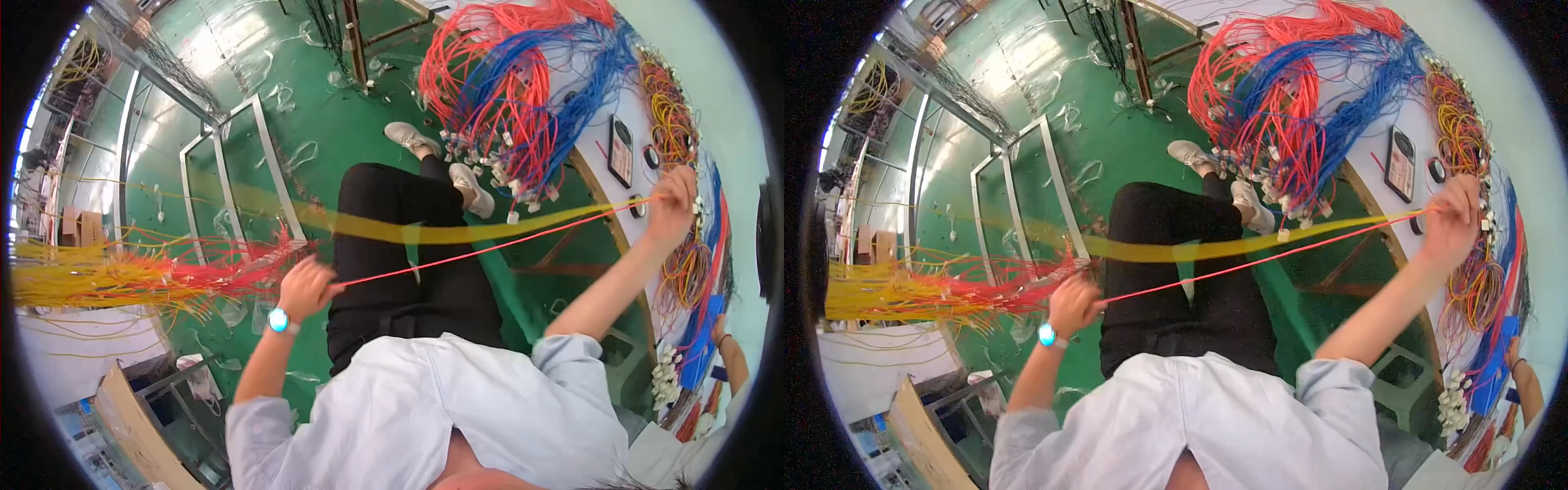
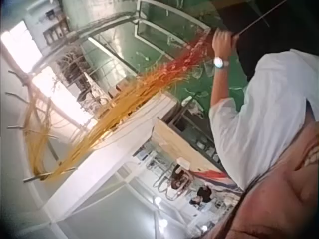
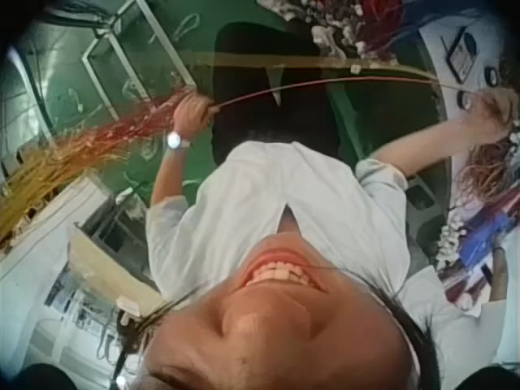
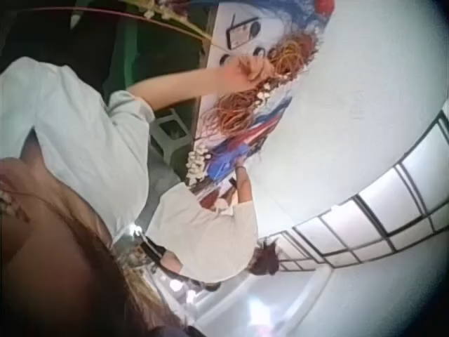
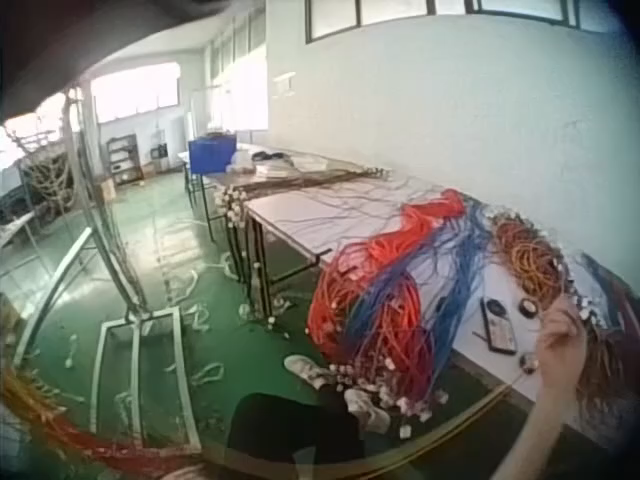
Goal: Organizing, bundling, and applying tape to multi-colored electrical wire harnesses on a factory production floor.
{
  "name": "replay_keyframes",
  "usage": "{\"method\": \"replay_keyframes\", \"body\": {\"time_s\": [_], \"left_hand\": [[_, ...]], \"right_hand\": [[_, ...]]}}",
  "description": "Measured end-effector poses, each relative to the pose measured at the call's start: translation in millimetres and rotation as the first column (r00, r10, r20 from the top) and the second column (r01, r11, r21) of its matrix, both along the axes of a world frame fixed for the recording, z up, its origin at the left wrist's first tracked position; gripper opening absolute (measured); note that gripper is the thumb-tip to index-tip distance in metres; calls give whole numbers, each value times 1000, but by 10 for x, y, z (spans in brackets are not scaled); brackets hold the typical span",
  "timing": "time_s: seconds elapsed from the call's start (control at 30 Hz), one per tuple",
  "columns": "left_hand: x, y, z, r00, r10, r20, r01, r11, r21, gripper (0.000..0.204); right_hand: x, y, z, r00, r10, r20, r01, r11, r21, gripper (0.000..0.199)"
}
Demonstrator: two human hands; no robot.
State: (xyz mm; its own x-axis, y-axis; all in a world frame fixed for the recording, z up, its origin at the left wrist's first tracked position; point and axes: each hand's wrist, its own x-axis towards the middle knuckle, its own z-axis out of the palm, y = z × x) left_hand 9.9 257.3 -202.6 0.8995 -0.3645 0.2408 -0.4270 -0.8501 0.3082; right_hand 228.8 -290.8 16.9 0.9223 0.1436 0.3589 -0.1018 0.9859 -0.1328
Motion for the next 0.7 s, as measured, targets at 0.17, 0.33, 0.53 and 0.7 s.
{"method": "replay_keyframes", "body": {"time_s": [0.17, 0.33, 0.53, 0.7], "left_hand": [[-592, 1352, 52, 774, 441, 454, -586, 771, 251, 20], [48, 738, 233, 883, 380, 274, -403, 915, 30, 15], [415, 115, 764, 908, 315, 276, -344, 937, 60, 12], [402, 39, 1001, 899, 354, 257, -366, 931, -2, 20]], "right_hand": [[181, -311, -127, 993, -103, 59, 113, 972, -205, 16], [-22, 848, -296, 998, -3, 67, 42, 812, -582, 10], [-928, 3251, -955, 843, 484, 235, 250, 35, -968, 34], [-1167, 3842, -1190, 788, 512, 342, 360, 68, -930, 15]]}}
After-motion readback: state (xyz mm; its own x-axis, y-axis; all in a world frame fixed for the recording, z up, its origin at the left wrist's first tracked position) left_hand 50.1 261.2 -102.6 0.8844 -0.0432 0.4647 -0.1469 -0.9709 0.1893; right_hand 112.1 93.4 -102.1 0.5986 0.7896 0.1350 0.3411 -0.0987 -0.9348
